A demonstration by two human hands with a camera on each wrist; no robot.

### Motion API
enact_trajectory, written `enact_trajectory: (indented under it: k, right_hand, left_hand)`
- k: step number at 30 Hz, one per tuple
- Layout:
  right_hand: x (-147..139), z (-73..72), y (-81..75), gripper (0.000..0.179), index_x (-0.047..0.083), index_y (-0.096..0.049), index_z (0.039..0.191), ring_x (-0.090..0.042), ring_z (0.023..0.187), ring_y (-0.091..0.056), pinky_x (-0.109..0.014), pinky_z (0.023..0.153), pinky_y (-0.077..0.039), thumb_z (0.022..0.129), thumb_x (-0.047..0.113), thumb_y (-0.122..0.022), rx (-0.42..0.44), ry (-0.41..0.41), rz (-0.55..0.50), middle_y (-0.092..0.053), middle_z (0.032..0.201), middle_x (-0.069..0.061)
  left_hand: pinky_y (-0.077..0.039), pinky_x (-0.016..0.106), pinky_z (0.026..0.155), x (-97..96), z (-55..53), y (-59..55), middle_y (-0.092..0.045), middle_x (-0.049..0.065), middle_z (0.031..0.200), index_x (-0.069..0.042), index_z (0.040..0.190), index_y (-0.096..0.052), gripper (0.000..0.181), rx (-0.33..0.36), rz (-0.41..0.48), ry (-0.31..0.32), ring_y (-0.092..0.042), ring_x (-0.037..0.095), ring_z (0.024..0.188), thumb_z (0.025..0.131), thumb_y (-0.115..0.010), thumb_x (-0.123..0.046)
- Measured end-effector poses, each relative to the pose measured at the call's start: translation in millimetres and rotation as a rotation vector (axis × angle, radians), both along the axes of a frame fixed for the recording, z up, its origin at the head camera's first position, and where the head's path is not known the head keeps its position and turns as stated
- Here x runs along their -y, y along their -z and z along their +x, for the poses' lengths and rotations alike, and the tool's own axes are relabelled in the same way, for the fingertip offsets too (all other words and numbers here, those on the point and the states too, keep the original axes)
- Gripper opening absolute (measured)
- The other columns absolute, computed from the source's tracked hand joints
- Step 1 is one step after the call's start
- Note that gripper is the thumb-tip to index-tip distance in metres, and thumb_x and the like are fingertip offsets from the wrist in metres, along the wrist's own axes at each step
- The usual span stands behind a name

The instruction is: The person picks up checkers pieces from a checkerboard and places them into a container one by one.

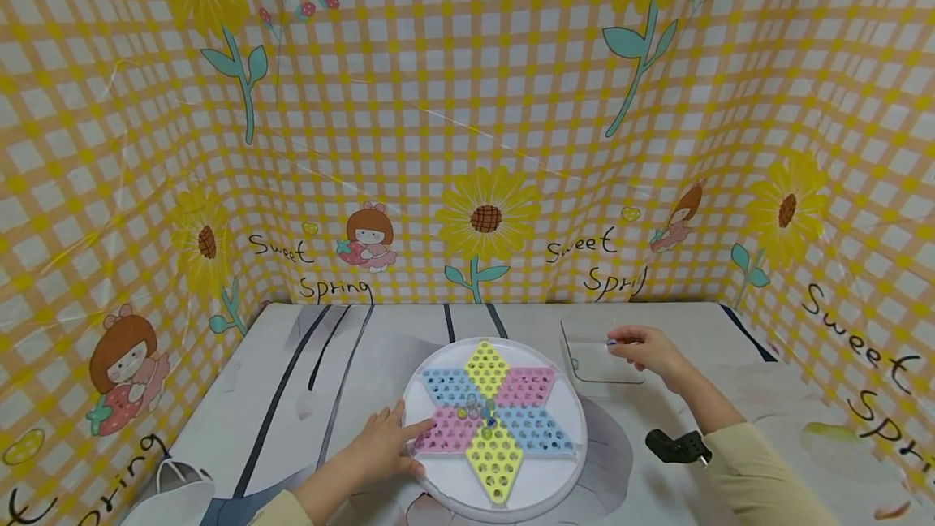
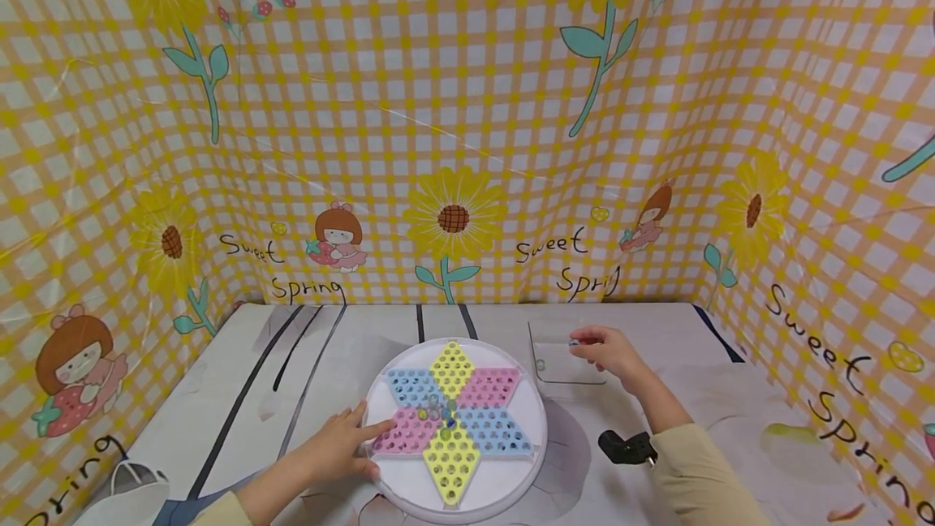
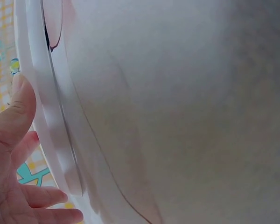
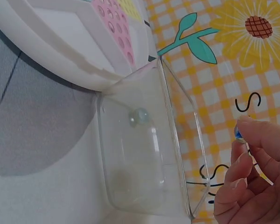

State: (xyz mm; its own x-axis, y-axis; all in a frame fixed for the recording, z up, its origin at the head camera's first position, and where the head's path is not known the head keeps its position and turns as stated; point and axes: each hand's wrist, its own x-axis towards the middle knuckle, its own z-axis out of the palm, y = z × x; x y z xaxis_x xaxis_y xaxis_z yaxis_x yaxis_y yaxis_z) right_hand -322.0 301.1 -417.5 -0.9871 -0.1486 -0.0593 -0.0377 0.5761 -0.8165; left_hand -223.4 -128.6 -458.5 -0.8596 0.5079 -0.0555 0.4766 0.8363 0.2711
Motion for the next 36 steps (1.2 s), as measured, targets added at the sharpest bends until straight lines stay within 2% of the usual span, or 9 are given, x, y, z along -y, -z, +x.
enact_trajectory:
  k: [2, 7, 14, 20, 30, 36]
  right_hand:
    - [-2.3, -1.1, 1.4, 0.049, 0.0, -0.046, 0.112, -0.025, 0.074, -0.045, -0.031, 0.06, -0.041, 0.077, 0.032, -0.057, 0.007, 0.016, 0.0, -0.054, 0.093, -0.008]
    - [-6.3, -3.5, 4.8, 0.046, -0.001, -0.045, 0.113, -0.024, 0.074, -0.044, -0.03, 0.059, -0.041, 0.079, 0.029, -0.055, 0.015, 0.042, -0.001, -0.052, 0.089, -0.007]
    - [-12.3, -3.2, 10.5, 0.048, -0.002, -0.045, 0.112, -0.022, 0.072, -0.046, -0.028, 0.058, -0.041, 0.078, 0.03, -0.056, 0.024, 0.044, -0.028, -0.052, 0.088, -0.005]
    - [-15.3, -2.4, 13.0, 0.049, -0.002, -0.045, 0.112, -0.021, 0.072, -0.046, -0.029, 0.06, -0.041, 0.078, 0.032, -0.055, 0.039, 0.04, -0.037, -0.053, 0.088, -0.003]
    - [-17.1, -0.6, 14.0, 0.05, -0.002, -0.044, 0.113, -0.021, 0.07, -0.045, -0.03, 0.059, -0.041, 0.079, 0.032, -0.055, 0.046, 0.044, -0.031, -0.052, 0.086, -0.004]
    - [-18.2, -0.4, 14.3, 0.048, -0.003, -0.043, 0.114, -0.024, 0.07, -0.046, -0.03, 0.06, -0.042, 0.081, 0.03, -0.052, 0.042, 0.042, -0.024, -0.051, 0.09, -0.012]
  left_hand:
    - [-0.025, 0.055, 0.088, 0.1, 0.1, 0.3, -0.027, 0.033, 0.124, -0.024, 0.122, -0.043, 0.07, -0.01, -0.002, 0.007, -0.031, 0.05, 0.106, 0.06, -0.055, -0.053]
    - [-0.022, 0.055, 0.09, -0.1, -0.1, 0.2, -0.025, 0.032, 0.126, -0.025, 0.123, -0.042, 0.07, 0.029, 0.015, -0.012, -0.028, 0.049, 0.11, 0.06, -0.055, -0.053]
    - [-0.027, 0.054, 0.087, -0.9, -0.7, 2.6, -0.029, 0.033, 0.123, -0.024, 0.122, -0.043, 0.069, -0.023, 0.011, -0.001, -0.033, 0.049, 0.106, 0.06, -0.057, -0.051]
    - [-0.026, 0.054, 0.088, -1.0, -1.3, 3.5, -0.028, 0.033, 0.124, -0.025, 0.122, -0.043, 0.067, -0.016, 0.016, -0.008, -0.033, 0.05, 0.106, 0.062, -0.058, -0.05]
    - [-0.026, 0.054, 0.087, 0.0, -2.9, 5.8, -0.028, 0.033, 0.124, -0.025, 0.122, -0.043, 0.068, -0.022, 0.009, 0.003, -0.034, 0.049, 0.106, 0.061, -0.057, -0.051]
    - [-0.027, 0.055, 0.087, 0.2, -2.3, 6.0, -0.029, 0.033, 0.123, -0.025, 0.122, -0.043, 0.069, -0.029, 0.008, 0.005, -0.034, 0.049, 0.105, 0.06, -0.057, -0.052]
